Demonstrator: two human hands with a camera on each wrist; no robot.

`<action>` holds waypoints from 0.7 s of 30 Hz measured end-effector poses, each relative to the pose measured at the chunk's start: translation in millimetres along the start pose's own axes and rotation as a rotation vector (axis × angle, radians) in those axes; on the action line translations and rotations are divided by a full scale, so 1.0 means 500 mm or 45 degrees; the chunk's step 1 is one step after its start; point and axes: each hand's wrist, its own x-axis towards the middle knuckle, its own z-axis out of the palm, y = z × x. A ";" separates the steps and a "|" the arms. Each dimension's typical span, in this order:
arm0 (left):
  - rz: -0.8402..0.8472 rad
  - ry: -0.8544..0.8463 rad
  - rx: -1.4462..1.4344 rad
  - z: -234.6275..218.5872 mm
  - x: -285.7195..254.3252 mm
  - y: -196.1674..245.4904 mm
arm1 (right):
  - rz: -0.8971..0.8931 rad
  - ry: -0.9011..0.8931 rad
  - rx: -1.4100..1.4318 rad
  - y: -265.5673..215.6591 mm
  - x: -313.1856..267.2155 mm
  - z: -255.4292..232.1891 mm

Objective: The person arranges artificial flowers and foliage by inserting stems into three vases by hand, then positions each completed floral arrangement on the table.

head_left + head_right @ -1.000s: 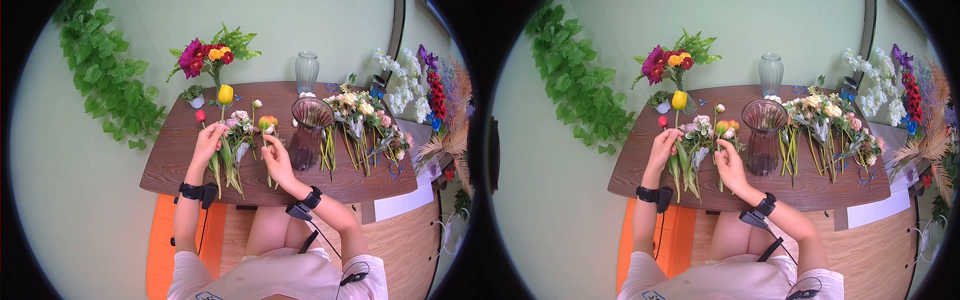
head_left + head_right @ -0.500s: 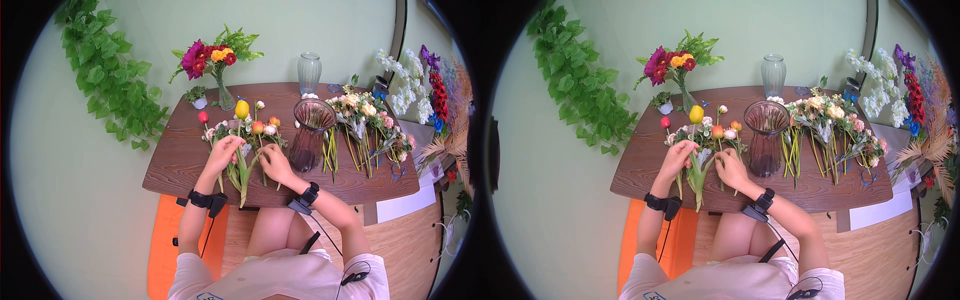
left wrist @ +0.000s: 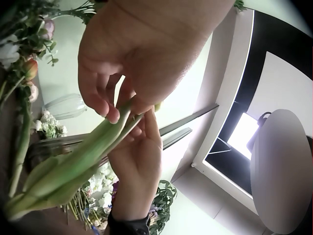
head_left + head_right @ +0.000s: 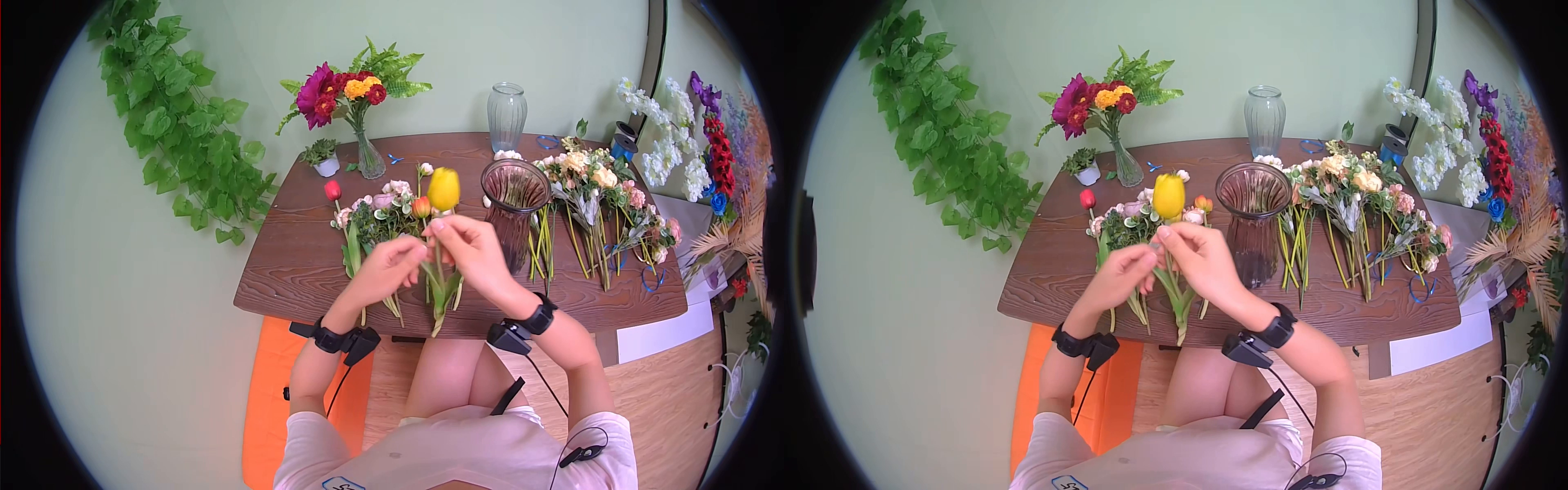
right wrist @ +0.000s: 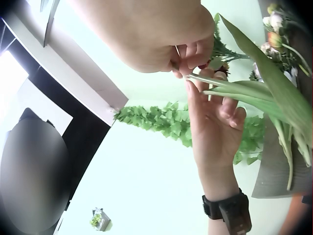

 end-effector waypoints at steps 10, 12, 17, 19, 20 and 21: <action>-0.229 0.727 0.391 -0.252 0.028 -0.175 | -0.451 0.351 0.139 -0.194 -0.020 -0.092; -0.364 0.769 0.571 -0.279 0.030 -0.228 | -0.539 0.377 0.245 -0.218 -0.018 -0.120; -0.520 0.729 0.466 -0.268 0.033 -0.252 | -0.622 0.459 0.290 -0.260 -0.018 -0.159; -0.491 0.722 0.437 -0.260 0.033 -0.251 | -0.641 0.460 0.298 -0.264 -0.018 -0.170; -0.459 0.718 0.410 -0.258 0.032 -0.248 | -0.641 0.461 0.299 -0.265 -0.017 -0.175; -0.460 0.718 0.411 -0.261 0.029 -0.248 | -0.652 0.475 0.288 -0.266 -0.016 -0.180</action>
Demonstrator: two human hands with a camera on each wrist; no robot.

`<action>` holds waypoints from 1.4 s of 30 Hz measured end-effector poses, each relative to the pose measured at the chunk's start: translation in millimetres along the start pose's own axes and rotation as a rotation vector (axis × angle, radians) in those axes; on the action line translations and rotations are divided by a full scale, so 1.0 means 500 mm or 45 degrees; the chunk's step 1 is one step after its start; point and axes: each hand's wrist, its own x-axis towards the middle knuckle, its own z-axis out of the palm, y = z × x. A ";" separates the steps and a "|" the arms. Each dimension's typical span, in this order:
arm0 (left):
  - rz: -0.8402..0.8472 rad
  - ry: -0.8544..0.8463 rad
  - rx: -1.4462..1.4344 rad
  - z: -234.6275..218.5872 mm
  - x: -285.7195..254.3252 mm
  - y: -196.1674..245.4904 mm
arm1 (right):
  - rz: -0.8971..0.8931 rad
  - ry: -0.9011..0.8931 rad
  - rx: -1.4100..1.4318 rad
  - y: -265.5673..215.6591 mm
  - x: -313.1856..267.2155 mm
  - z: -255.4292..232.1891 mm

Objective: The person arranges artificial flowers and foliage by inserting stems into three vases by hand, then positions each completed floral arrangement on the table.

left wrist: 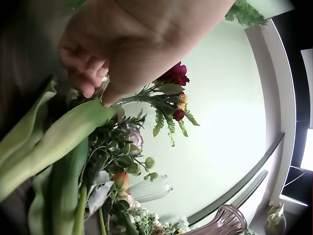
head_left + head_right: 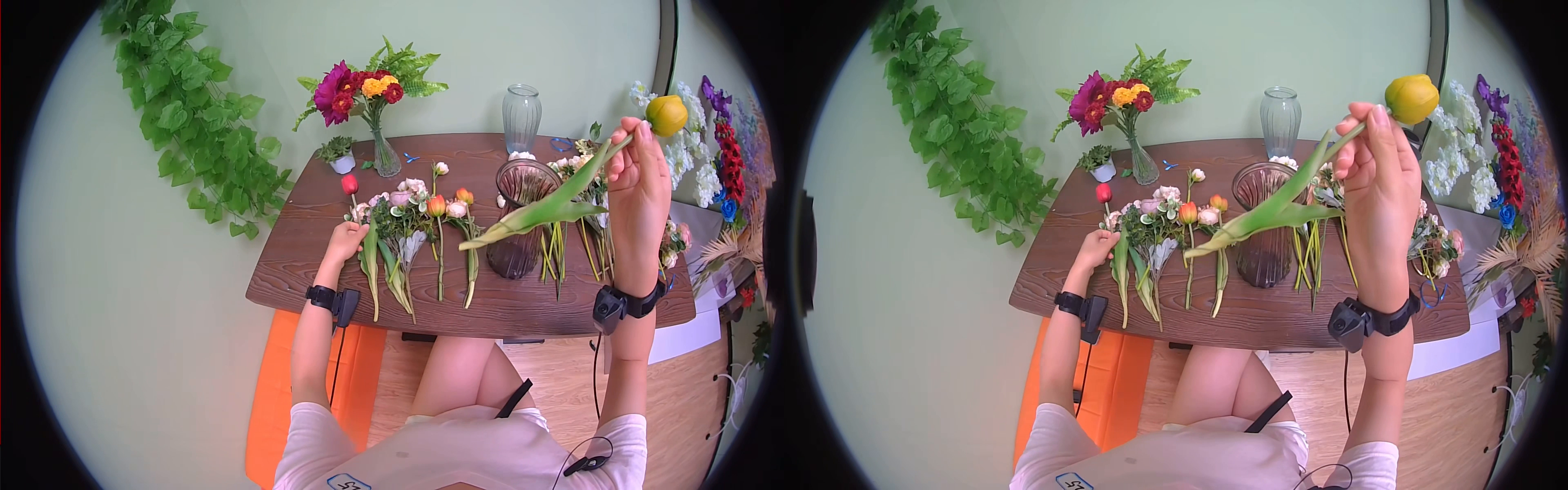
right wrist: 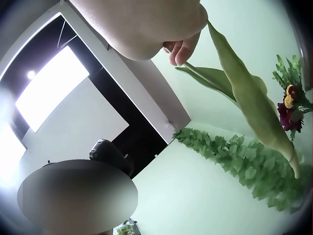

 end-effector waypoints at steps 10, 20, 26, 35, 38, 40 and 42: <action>0.230 0.112 -0.288 -0.132 -0.109 0.137 | -0.247 0.181 -0.012 -0.034 0.056 -0.056; 0.979 0.373 -0.693 -0.112 -0.249 0.455 | -0.275 0.157 -0.311 -0.019 0.096 -0.056; 1.205 0.288 -0.816 -0.024 -0.221 0.574 | -0.188 0.037 -0.580 0.001 0.096 -0.049; 1.165 0.020 -0.649 0.131 -0.162 0.601 | -0.072 -0.184 -0.744 -0.006 0.091 -0.038; 1.076 -0.085 -0.584 0.170 -0.145 0.569 | -0.046 -0.314 -0.907 -0.006 0.084 -0.034; 0.976 -0.164 -0.525 0.189 -0.133 0.542 | -0.050 -0.329 -0.930 0.001 0.079 -0.033; 0.938 -0.201 -0.510 0.205 -0.122 0.522 | -0.099 -0.376 -0.988 0.019 0.079 -0.040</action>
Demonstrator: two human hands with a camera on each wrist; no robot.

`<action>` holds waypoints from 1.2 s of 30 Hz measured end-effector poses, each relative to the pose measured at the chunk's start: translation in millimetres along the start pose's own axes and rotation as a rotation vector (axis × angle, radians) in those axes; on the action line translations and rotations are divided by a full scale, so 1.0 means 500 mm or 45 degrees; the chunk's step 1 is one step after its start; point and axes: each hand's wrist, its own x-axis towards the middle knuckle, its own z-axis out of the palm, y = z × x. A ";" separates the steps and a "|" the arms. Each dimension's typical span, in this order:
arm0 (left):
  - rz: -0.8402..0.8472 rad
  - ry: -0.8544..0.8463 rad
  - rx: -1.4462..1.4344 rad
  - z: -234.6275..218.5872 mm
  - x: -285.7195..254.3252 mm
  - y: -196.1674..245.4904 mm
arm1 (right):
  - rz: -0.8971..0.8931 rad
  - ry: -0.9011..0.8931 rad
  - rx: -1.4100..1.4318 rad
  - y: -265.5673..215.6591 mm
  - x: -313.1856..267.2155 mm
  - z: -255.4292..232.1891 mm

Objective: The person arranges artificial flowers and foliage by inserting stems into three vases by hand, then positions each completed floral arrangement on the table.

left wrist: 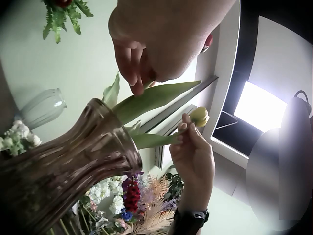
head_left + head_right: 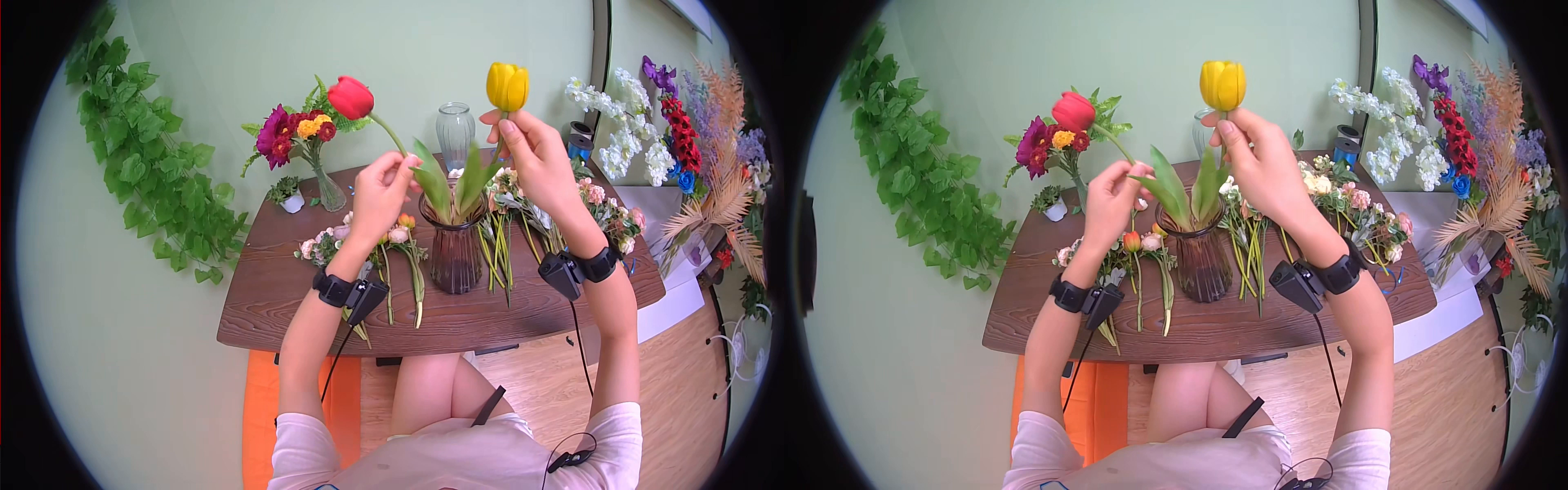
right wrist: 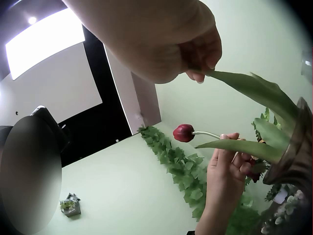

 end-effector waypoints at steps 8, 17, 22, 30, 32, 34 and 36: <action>-0.062 -0.036 -0.063 0.017 -0.013 -0.068 | 0.085 -0.020 -0.058 0.038 -0.010 0.027; -0.139 -0.011 0.009 0.013 -0.010 -0.068 | 0.107 -0.092 -0.071 0.070 -0.033 0.049; -0.081 -0.003 0.175 0.022 -0.011 -0.074 | 0.121 -0.176 -0.269 0.067 -0.045 0.054; 0.013 -0.110 0.298 0.022 -0.013 -0.091 | 0.037 -0.160 -0.288 0.102 -0.065 0.060; -0.005 -0.105 0.253 0.022 -0.014 -0.090 | 0.024 -0.122 -0.310 0.104 -0.066 0.060; -0.023 -0.097 0.210 0.021 -0.014 -0.090 | 0.009 -0.085 -0.331 0.107 -0.066 0.061; -0.001 -0.070 0.145 0.020 -0.015 -0.091 | -0.016 -0.036 -0.269 0.112 -0.067 0.061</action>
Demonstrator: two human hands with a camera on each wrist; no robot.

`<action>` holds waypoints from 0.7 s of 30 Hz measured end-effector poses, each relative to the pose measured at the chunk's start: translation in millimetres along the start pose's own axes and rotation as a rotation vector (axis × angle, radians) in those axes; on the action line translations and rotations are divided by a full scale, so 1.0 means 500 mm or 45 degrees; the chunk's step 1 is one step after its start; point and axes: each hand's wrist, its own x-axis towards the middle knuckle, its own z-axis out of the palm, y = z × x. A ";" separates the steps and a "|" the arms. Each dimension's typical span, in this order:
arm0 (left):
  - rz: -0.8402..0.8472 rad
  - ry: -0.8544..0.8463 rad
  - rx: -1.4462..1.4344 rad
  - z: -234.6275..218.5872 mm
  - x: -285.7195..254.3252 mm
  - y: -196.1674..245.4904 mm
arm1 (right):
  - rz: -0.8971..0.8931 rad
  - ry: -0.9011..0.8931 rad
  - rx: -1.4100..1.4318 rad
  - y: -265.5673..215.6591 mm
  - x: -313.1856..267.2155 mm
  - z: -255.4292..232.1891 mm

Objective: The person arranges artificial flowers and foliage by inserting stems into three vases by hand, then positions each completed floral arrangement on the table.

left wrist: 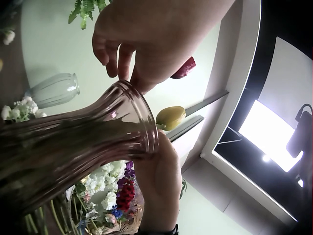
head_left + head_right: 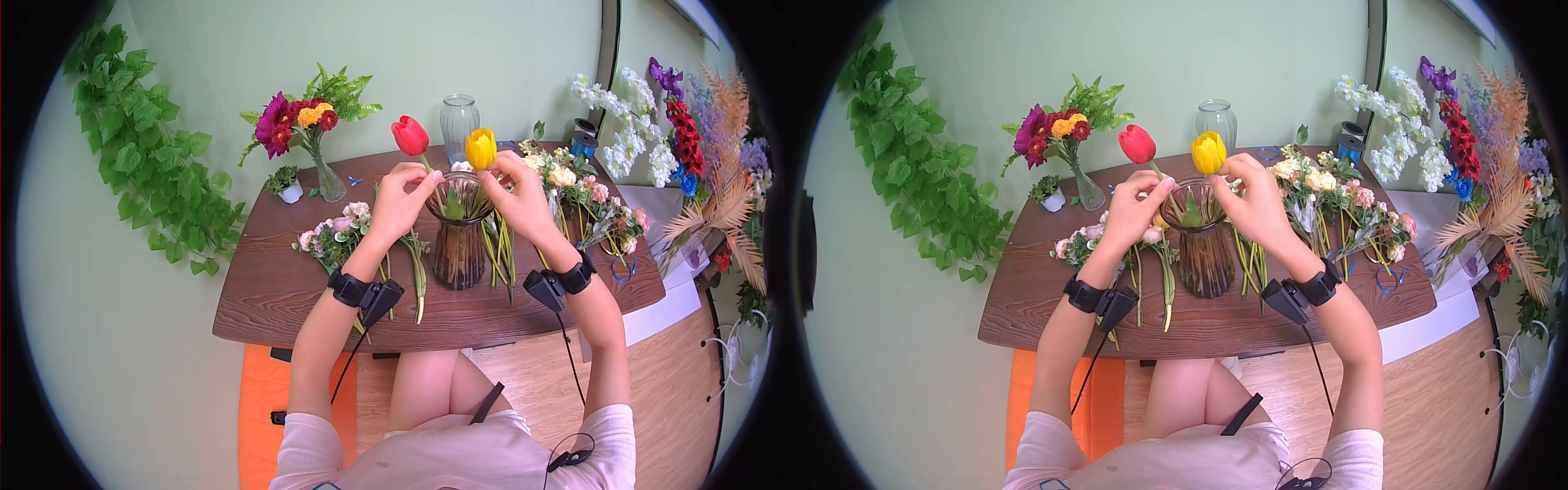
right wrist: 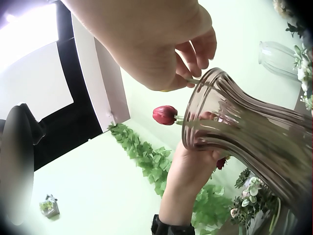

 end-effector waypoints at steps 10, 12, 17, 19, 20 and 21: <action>0.041 -0.035 -0.080 -0.007 -0.011 -0.021 | -0.008 0.072 -0.054 0.024 -0.019 0.012; 0.011 -0.056 -0.089 -0.009 -0.013 -0.017 | -0.019 0.074 -0.014 0.022 -0.022 0.013; 0.003 -0.045 -0.121 -0.003 -0.015 -0.013 | -0.038 0.091 -0.021 0.020 -0.025 0.015; 0.001 -0.023 -0.147 0.003 -0.014 -0.013 | -0.027 0.092 -0.010 0.021 -0.024 0.016; 0.008 -0.027 -0.153 0.006 -0.012 -0.017 | -0.018 0.097 0.005 0.024 -0.024 0.019; 0.014 -0.031 -0.160 0.009 -0.011 -0.022 | -0.009 0.102 0.020 0.025 -0.023 0.021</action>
